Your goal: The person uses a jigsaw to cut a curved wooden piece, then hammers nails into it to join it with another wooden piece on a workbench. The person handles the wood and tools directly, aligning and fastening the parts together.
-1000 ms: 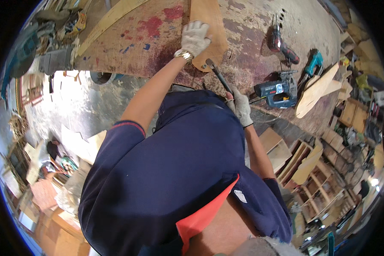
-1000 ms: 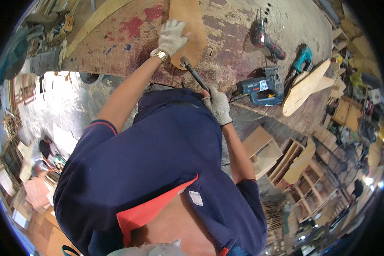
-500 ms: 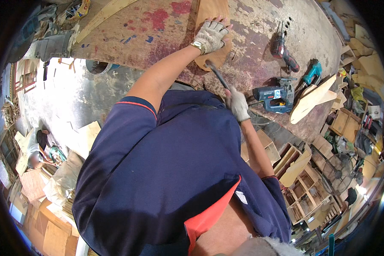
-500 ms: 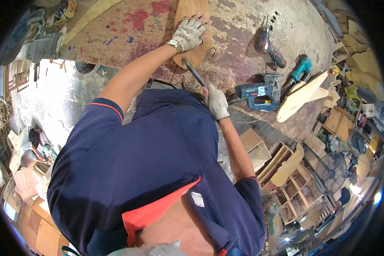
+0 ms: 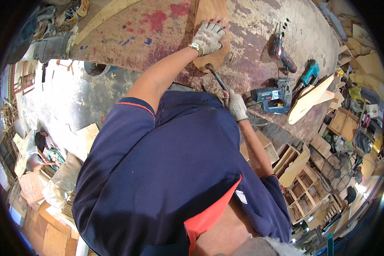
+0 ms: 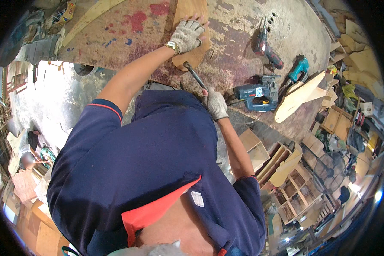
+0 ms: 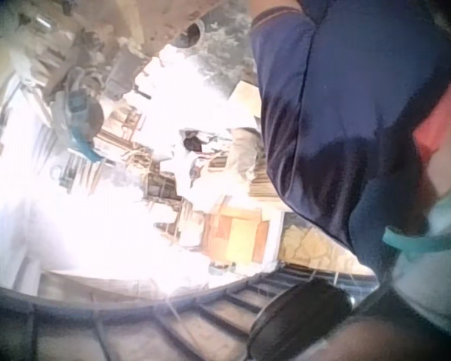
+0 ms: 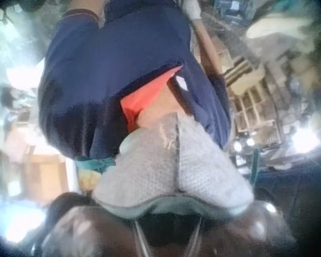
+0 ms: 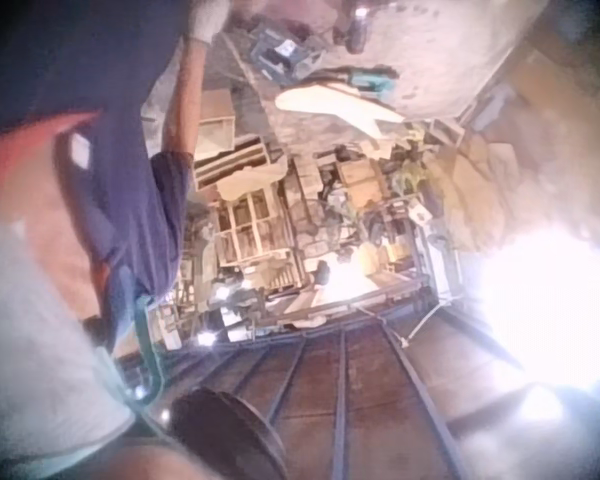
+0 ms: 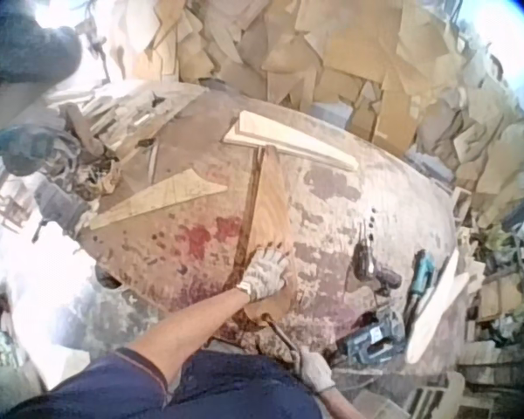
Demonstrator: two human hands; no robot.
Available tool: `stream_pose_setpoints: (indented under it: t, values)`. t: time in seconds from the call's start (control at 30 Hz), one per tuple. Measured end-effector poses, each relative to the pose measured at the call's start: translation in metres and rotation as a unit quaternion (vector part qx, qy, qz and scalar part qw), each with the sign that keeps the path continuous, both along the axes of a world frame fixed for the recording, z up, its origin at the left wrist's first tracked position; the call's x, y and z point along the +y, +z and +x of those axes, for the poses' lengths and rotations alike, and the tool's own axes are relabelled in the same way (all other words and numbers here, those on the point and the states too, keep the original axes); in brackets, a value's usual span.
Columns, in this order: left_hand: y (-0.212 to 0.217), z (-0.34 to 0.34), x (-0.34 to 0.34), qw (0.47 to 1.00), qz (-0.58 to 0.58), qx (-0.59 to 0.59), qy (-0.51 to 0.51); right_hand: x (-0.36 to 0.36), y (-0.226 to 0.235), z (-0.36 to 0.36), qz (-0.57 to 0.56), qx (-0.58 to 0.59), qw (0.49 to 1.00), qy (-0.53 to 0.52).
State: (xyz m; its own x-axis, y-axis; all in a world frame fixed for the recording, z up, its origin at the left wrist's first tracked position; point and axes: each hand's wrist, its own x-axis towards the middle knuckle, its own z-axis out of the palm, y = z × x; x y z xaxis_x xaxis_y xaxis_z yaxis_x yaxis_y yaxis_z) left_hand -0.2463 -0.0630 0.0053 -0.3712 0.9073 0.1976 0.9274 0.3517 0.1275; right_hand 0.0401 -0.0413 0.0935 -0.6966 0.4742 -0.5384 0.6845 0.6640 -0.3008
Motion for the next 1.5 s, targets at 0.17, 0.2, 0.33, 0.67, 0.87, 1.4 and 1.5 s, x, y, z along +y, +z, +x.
stream_pose_setpoints:
  t: [0.17,0.2,0.33,0.67,0.87,1.4,1.5]
  values:
    - [-0.001,-0.005,-0.001,0.996,-0.021,0.083,-0.005,0.001,0.067,0.009,-0.06,0.359,0.932,-0.008]
    - [-0.001,-0.005,0.001,0.999,0.008,0.05,-0.006,0.001,0.071,0.014,-0.017,0.425,0.905,-0.005]
    - [-0.004,-0.002,0.001,1.0,0.002,0.008,0.003,0.001,0.035,0.009,-0.047,0.452,0.89,0.027]
    - [-0.002,-0.003,0.0,1.0,0.008,-0.001,-0.003,0.003,0.019,0.021,0.079,0.459,0.883,0.047]
    - [0.0,-0.003,-0.003,0.998,0.04,-0.039,-0.003,0.005,-0.033,0.026,-0.01,0.121,0.992,-0.016]
    - [0.016,0.02,-0.082,0.909,0.142,-0.275,0.28,0.057,-0.023,-0.054,0.12,0.348,0.916,-0.158]
    - [0.021,0.026,-0.091,0.89,0.082,-0.355,0.274,0.07,-0.037,-0.1,-0.029,0.315,0.925,-0.213]
